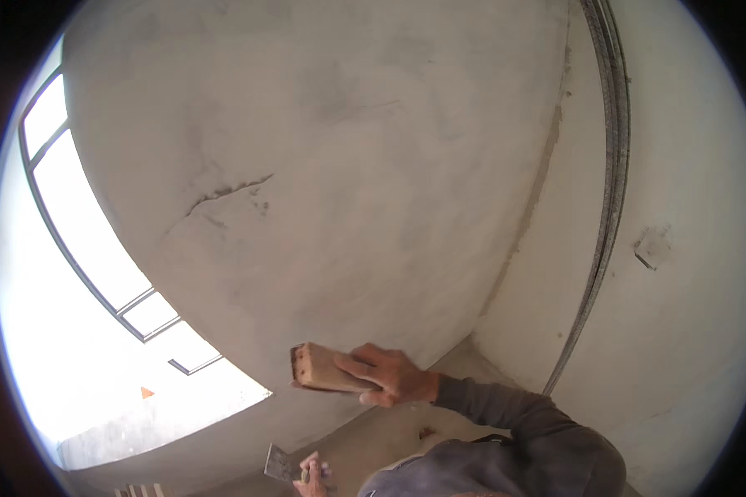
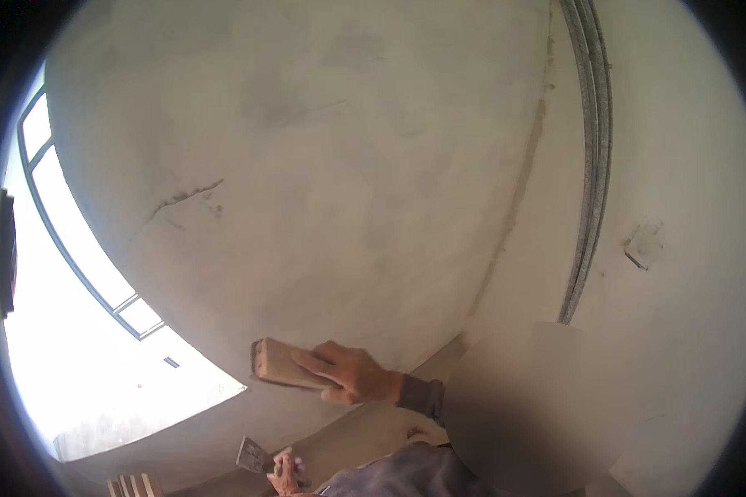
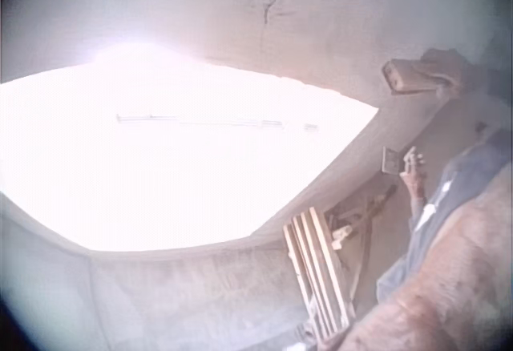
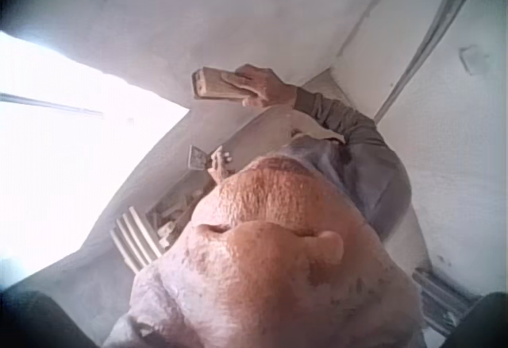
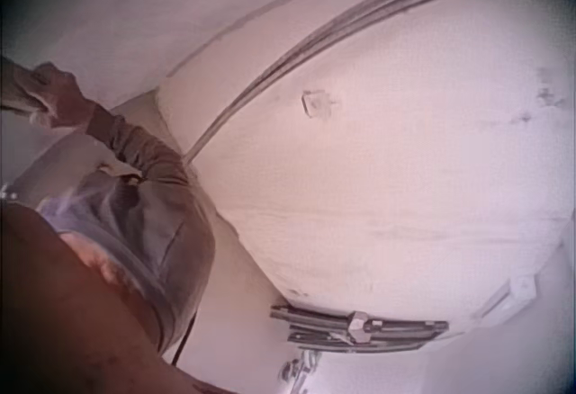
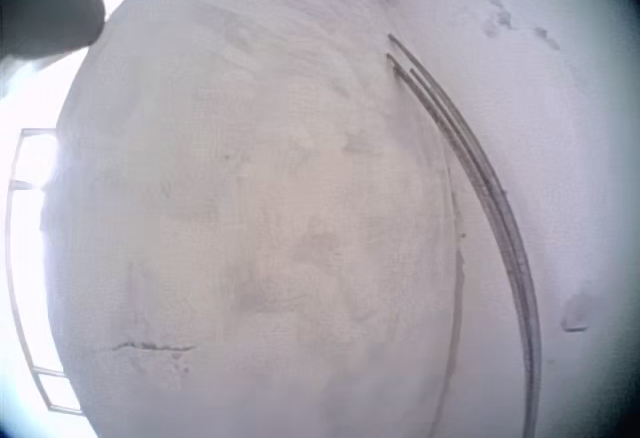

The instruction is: The person smooths a curved wall surface using a sanding block and then uses a putty knife to scrape and smooth the floor. The person walks around the room while carrying the tools.

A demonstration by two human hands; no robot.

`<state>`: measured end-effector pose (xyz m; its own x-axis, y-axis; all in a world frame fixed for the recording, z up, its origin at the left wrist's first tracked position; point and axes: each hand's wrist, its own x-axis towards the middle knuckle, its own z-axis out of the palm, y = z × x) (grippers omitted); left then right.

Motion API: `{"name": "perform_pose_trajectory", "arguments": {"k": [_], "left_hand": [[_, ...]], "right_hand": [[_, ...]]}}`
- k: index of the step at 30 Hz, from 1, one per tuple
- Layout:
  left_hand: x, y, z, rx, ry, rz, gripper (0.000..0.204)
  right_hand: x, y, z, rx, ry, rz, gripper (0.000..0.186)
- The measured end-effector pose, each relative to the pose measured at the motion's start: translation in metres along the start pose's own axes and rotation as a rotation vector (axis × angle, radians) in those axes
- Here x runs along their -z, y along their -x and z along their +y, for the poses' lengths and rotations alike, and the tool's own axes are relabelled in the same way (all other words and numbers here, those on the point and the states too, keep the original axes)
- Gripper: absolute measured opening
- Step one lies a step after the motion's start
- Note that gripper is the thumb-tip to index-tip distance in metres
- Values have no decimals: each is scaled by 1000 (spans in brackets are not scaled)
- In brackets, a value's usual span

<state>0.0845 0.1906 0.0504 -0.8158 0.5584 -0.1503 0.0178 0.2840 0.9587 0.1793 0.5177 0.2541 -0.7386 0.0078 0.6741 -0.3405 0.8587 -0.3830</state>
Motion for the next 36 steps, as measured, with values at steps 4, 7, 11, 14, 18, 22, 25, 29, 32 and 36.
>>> {"name": "perform_pose_trajectory", "arguments": {"k": [4,7,11,14,18,22,25,29,32,36], "left_hand": [[-19,-15,83,-187,441,-69,78],[-26,-17,138,-336,488,-81,76],[-18,-4,165,-349,491,51,77],[-14,2,175,-375,462,78,80],[-2,-9,146,-375,499,45,78],[0,-13,161,-363,538,-50,58],[3,-19,133,-230,359,5,43],[1,-21,128,-210,663,49,44],[15,-21,125,-176,690,56,52],[55,-29,64,-604,-198,250,36]], "right_hand": [[-43,-22,-24,-103,-484,-116,90],[-62,-40,-33,-173,-785,-147,90],[-49,-56,-56,-320,-1128,-222,88],[-44,-59,-62,-333,-1147,-248,83],[-51,-69,-67,-268,-1230,-286,75],[-60,-79,-70,-236,-1315,-384,70],[-69,-75,-59,-143,-771,-304,73],[-56,-85,-59,209,-299,-101,73],[-3,-97,-41,392,162,138,71],[87,-130,28,313,571,475,67]]}}
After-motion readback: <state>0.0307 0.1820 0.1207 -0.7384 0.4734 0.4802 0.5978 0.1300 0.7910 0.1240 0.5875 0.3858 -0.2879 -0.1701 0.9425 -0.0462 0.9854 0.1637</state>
